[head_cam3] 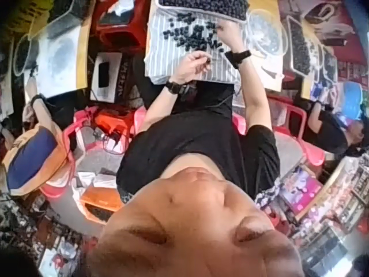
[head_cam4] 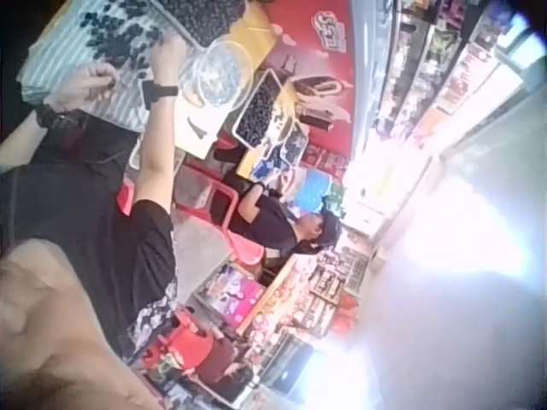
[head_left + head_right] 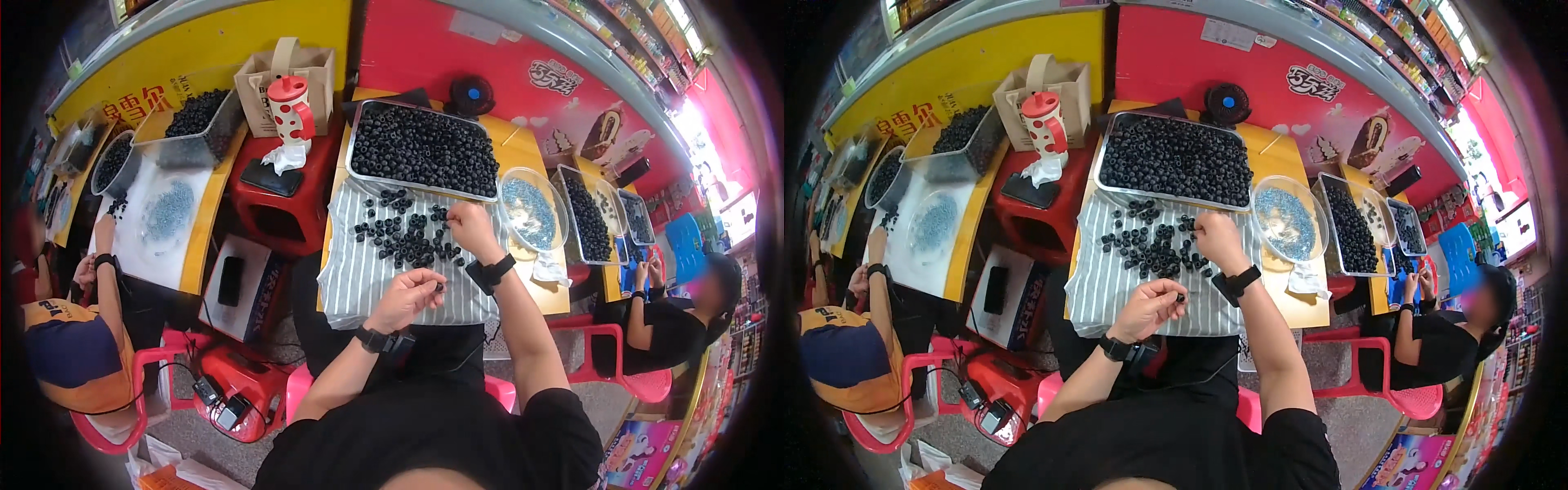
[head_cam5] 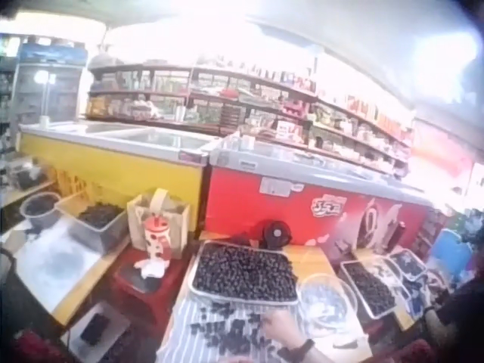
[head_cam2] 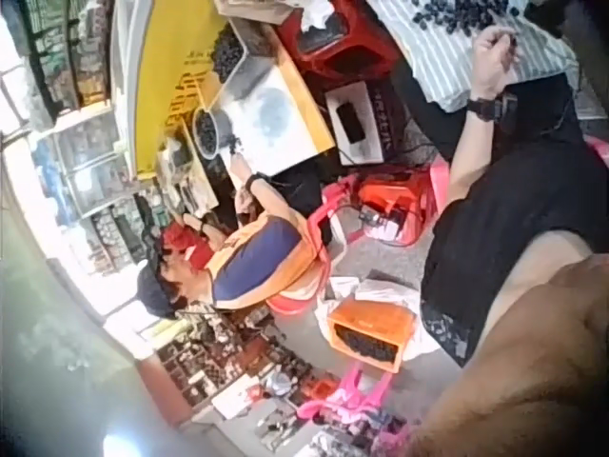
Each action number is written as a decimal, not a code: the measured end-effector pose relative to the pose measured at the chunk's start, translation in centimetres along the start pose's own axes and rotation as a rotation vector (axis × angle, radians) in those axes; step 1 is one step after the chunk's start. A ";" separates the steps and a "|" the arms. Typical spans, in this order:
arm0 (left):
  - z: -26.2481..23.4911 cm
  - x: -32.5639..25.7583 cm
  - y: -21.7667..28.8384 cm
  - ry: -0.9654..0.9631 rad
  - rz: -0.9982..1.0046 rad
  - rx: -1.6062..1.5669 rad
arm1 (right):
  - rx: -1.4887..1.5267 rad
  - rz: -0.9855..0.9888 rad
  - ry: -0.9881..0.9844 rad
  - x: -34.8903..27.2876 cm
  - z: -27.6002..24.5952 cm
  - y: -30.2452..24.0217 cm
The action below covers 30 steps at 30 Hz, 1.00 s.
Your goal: The recorder is sorting or assembling small black plastic components on a table in a workspace.
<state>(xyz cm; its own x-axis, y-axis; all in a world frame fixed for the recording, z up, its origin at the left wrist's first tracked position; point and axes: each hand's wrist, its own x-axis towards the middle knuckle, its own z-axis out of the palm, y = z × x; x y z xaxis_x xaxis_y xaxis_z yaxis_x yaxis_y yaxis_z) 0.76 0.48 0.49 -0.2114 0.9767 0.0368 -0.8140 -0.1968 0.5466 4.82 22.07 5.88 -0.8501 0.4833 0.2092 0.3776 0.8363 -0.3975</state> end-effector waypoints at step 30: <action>-0.2 0.2 -0.2 0.072 0.046 0.030 | 0.278 0.222 0.087 -11.3 -2.6 0.3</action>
<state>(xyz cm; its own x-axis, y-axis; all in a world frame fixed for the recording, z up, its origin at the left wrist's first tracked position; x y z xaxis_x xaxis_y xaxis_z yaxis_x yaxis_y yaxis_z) 0.79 0.69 0.23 -0.2873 0.9578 0.0023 -0.7862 -0.2372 0.5707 15.51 17.57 5.70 -0.7196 0.6756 0.1606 0.4252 0.6115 -0.6672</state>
